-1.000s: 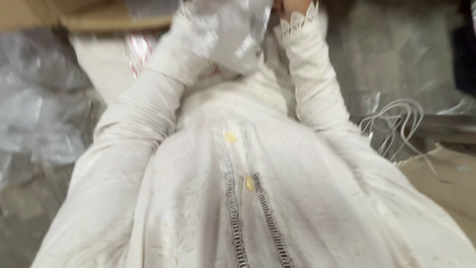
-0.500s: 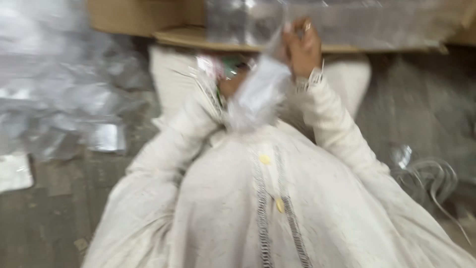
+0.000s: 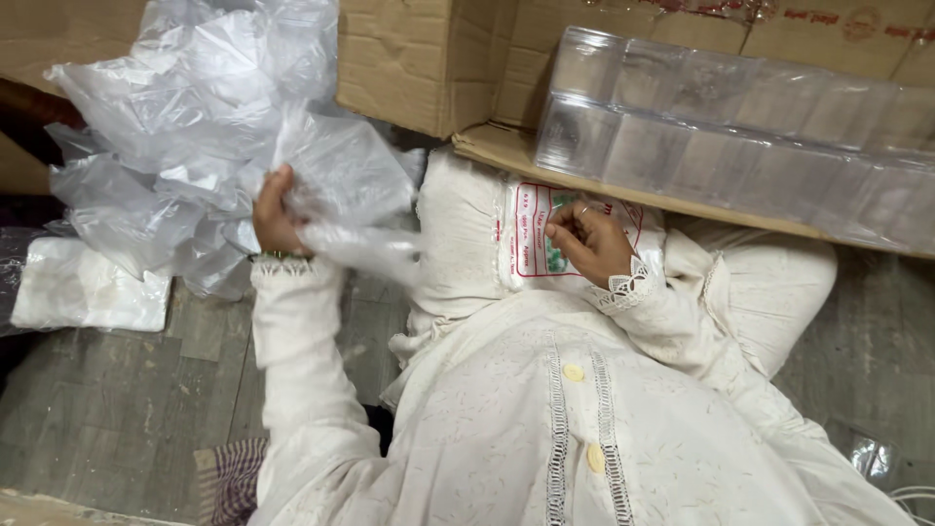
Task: The person sits on the floor and wraps clear plastic containers in plastic bags one at a time, placing each bagged container into a cardboard box in front of them. Other workers nearby perform the same bagging work.
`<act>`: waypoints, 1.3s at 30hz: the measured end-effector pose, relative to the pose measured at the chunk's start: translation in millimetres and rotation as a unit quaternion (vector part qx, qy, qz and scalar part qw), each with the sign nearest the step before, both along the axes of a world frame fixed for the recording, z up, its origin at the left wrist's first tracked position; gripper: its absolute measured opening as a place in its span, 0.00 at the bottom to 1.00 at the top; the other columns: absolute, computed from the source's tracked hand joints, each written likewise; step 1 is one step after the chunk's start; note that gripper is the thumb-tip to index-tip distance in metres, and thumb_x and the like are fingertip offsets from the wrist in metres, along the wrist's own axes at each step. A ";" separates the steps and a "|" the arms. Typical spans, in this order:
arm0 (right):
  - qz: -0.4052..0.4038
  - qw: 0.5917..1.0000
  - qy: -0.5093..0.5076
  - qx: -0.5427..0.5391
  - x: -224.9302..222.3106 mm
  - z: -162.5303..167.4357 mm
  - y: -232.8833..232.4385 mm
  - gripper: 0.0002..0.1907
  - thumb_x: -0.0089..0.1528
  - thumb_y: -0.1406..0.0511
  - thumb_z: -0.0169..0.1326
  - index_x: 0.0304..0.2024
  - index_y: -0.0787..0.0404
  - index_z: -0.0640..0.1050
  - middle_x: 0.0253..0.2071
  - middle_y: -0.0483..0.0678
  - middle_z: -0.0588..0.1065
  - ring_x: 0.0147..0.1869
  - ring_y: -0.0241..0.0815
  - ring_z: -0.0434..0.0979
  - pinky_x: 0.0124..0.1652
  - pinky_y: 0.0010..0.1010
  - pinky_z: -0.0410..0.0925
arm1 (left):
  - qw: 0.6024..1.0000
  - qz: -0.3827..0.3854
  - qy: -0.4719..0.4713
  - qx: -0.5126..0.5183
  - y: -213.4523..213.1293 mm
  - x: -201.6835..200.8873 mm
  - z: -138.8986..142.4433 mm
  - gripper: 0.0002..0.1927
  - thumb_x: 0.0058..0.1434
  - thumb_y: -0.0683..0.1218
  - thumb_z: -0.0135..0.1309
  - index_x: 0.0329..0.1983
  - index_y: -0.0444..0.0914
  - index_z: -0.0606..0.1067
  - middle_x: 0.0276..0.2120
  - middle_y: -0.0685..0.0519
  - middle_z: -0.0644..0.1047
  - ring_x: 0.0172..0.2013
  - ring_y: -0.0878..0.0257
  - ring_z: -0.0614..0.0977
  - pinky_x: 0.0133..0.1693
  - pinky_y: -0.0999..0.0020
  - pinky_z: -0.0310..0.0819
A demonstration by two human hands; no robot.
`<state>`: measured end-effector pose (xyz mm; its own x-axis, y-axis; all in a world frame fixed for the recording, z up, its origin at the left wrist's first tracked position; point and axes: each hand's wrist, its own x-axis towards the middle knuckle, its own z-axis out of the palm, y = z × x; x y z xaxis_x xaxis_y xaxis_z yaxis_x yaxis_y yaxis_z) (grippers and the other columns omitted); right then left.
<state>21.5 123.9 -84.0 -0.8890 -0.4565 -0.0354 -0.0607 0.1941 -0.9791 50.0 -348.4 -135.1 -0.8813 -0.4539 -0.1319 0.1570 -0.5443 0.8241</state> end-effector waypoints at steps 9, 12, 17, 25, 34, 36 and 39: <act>0.011 0.995 0.025 0.092 1.9 3.9 -2.6 0.09 0.67 0.64 0.55 0.41 0.66 0.77 0.26 0.43 0.74 0.27 0.29 0.68 0.26 0.26 0.64 | 0.953 0.140 -0.154 -0.220 0.3 -94.5 -39.0 0.19 0.61 0.51 0.63 0.45 0.33 0.73 0.36 0.48 0.79 0.32 0.56 0.82 0.33 0.62 0.80; 0.001 0.987 0.101 0.128 2.9 20.3 1.8 0.10 0.66 0.63 0.57 0.41 0.66 0.78 0.25 0.43 0.75 0.26 0.33 0.72 0.26 0.30 0.66 | 0.828 0.232 -0.152 -0.488 18.3 -78.1 -24.8 0.21 0.67 0.50 0.62 0.50 0.31 0.70 0.41 0.43 0.79 0.37 0.53 0.82 0.40 0.59 0.79; 0.019 0.980 0.195 -0.037 -6.8 31.0 -30.6 0.25 0.64 0.62 0.64 0.58 0.69 0.72 0.52 0.53 0.75 0.54 0.44 0.77 0.54 0.35 0.71 | 0.983 -0.055 0.071 -0.158 133.3 -34.6 49.5 0.21 0.77 0.51 0.36 0.64 0.32 0.62 0.50 0.39 0.78 0.45 0.50 0.85 0.51 0.57 0.80; -0.031 0.980 0.064 -0.186 0.6 17.5 -43.0 0.16 0.71 0.67 0.68 0.44 0.71 0.74 0.42 0.51 0.73 0.46 0.39 0.72 0.51 0.33 0.70 | 0.922 0.037 0.193 -0.332 243.4 -42.8 101.3 0.23 0.82 0.55 0.34 0.61 0.31 0.67 0.52 0.46 0.74 0.46 0.60 0.78 0.53 0.66 0.72; -0.130 0.961 -0.046 -0.239 3.1 47.0 17.3 0.12 0.63 0.68 0.62 0.48 0.65 0.80 0.41 0.45 0.79 0.44 0.31 0.77 0.46 0.24 0.72 | 0.907 -0.136 0.178 -0.356 307.7 -43.3 84.2 0.16 0.71 0.50 0.54 0.52 0.33 0.73 0.41 0.54 0.76 0.39 0.69 0.75 0.43 0.73 0.70; -0.138 0.930 -0.057 -0.336 -3.9 42.5 25.1 0.08 0.65 0.70 0.61 0.47 0.67 0.80 0.39 0.46 0.80 0.40 0.31 0.75 0.40 0.23 0.69 | 0.919 -0.209 0.124 -0.310 311.6 -40.8 86.5 0.17 0.65 0.48 0.62 0.52 0.33 0.76 0.39 0.54 0.77 0.37 0.69 0.75 0.40 0.74 0.69; -0.143 0.922 -0.036 -0.358 -5.8 30.8 36.2 0.07 0.65 0.71 0.61 0.45 0.67 0.80 0.39 0.45 0.80 0.40 0.30 0.76 0.42 0.22 0.71 | 0.928 -0.259 0.051 -0.262 312.5 -34.2 93.0 0.11 0.66 0.45 0.65 0.44 0.32 0.80 0.34 0.53 0.78 0.33 0.68 0.73 0.36 0.73 0.66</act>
<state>15.7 160.1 -53.2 -0.9839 -0.1330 0.1196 -0.0363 -0.5059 -0.8618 15.8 -35.9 -42.1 -0.9950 0.0562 0.0829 0.0772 -0.0959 0.9924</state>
